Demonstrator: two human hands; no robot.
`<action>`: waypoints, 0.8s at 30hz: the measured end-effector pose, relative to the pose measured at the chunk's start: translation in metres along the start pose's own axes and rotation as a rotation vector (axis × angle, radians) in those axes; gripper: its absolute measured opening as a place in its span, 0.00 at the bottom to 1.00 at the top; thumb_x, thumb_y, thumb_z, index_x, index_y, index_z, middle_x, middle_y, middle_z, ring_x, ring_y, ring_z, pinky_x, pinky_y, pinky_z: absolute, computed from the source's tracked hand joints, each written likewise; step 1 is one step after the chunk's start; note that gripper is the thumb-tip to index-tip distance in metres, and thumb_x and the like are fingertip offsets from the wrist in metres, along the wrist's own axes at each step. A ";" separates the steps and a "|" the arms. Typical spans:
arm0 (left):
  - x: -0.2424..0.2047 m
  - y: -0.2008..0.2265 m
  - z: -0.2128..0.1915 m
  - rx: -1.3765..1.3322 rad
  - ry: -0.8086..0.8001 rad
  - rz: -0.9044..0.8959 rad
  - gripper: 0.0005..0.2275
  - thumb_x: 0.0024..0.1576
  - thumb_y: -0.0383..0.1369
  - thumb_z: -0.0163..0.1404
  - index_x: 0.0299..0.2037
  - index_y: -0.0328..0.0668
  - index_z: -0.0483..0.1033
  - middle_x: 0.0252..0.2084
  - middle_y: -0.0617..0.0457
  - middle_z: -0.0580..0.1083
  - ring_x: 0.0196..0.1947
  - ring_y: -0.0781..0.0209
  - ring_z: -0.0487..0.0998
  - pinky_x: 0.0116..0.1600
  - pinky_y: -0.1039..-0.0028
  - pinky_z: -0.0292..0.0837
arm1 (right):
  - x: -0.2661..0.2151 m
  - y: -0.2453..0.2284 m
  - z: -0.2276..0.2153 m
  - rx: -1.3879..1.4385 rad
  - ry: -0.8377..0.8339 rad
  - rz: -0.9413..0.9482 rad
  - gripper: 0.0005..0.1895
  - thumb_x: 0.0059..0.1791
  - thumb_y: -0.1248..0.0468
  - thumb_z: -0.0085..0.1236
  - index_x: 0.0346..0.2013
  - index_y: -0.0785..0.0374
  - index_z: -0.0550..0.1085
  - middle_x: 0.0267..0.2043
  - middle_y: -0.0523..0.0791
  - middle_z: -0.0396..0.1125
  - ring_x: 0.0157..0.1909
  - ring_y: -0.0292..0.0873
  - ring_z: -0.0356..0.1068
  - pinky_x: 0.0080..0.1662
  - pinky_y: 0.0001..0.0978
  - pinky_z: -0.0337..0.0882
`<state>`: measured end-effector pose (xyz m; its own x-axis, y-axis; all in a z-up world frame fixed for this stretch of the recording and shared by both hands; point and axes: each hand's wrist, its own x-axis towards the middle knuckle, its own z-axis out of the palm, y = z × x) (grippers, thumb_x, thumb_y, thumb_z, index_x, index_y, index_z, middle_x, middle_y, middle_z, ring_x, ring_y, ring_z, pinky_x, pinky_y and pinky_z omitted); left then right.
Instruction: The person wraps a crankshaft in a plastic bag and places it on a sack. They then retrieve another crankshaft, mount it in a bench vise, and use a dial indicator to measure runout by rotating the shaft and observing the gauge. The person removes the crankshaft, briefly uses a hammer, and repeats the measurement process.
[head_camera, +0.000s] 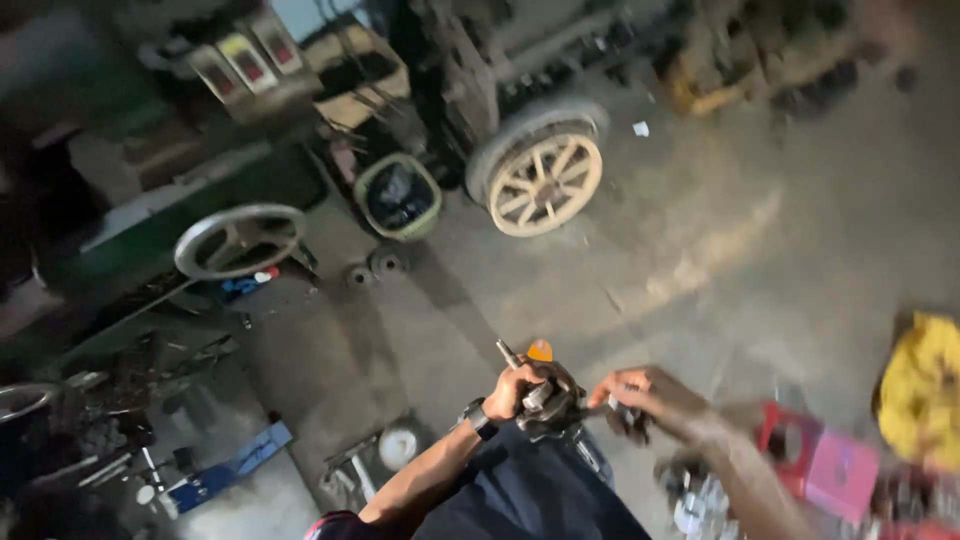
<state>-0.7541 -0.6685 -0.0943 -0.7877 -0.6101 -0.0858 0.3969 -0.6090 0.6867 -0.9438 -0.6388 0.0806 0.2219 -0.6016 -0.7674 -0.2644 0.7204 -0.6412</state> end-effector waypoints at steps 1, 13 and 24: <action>0.023 0.019 -0.004 -0.001 0.021 0.033 0.14 0.47 0.32 0.37 0.31 0.29 0.73 0.37 0.40 0.73 0.39 0.53 0.73 0.49 0.71 0.66 | 0.014 -0.015 -0.015 -0.033 -0.019 -0.004 0.20 0.45 0.56 0.44 0.31 0.70 0.77 0.15 0.53 0.66 0.13 0.44 0.61 0.20 0.30 0.61; 0.264 0.105 -0.363 0.795 0.454 0.167 0.19 0.62 0.27 0.25 0.63 0.37 0.38 0.66 0.47 0.44 0.66 0.57 0.47 0.70 0.66 0.39 | 0.253 -0.143 -0.118 0.113 0.155 0.015 0.13 0.47 0.63 0.48 0.35 0.72 0.74 0.10 0.48 0.51 0.13 0.42 0.55 0.22 0.33 0.67; 0.549 0.606 -0.539 1.763 0.919 0.002 0.07 0.48 0.31 0.49 0.31 0.33 0.70 0.28 0.41 0.72 0.30 0.40 0.73 0.33 0.58 0.72 | 0.374 -0.243 -0.155 0.359 0.959 0.215 0.17 0.49 0.61 0.50 0.26 0.75 0.73 0.18 0.52 0.57 0.17 0.46 0.54 0.25 0.34 0.52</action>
<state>-0.6923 -1.6460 -0.1146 -0.1232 -0.9919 0.0321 -0.8771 0.1240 0.4640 -0.9424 -1.0925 -0.0507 -0.6756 -0.3571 -0.6450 0.1194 0.8103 -0.5737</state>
